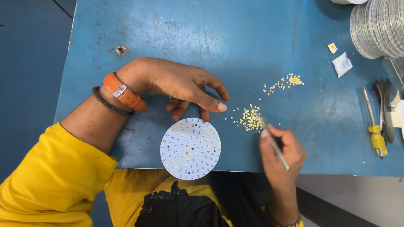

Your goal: The person uses tweezers to pick up small yellow LED components from a blue work surface and places them into designated spots on a circular LED board. The person repeats this action continuously, filling the board with LEDs.

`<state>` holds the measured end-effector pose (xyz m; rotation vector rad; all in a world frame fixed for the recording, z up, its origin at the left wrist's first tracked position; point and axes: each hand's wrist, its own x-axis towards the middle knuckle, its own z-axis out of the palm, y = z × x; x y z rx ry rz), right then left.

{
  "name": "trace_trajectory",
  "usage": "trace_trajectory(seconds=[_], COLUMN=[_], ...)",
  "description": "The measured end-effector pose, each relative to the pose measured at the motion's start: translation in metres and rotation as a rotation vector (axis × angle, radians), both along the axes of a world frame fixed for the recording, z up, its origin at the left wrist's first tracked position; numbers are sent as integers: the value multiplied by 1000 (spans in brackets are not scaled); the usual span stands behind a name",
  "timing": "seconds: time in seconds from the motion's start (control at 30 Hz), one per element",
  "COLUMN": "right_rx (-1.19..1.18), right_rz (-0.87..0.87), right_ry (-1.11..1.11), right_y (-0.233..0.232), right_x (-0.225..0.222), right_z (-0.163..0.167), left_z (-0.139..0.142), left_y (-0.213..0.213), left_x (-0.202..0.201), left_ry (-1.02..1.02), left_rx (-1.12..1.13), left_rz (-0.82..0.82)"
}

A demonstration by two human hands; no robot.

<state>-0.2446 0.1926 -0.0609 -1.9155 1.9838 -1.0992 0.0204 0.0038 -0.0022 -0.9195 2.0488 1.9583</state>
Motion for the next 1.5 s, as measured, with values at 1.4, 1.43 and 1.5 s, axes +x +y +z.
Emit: trace_trajectory(seconds=[1.4,1.43,1.5], right_rx=[112,113,121], right_rz=[84,83,58], right_ry=[-218,-218,-230], right_y=[-14,-14,-13], right_x=[15,14,14], right_z=[5,4,4], left_z=[4,4,4], left_y=[0,0,0], left_x=[-3,-3,-3], left_ry=[-31,-31,-31], left_rx=[-38,-39,-41], left_rz=[-12,-13,-15])
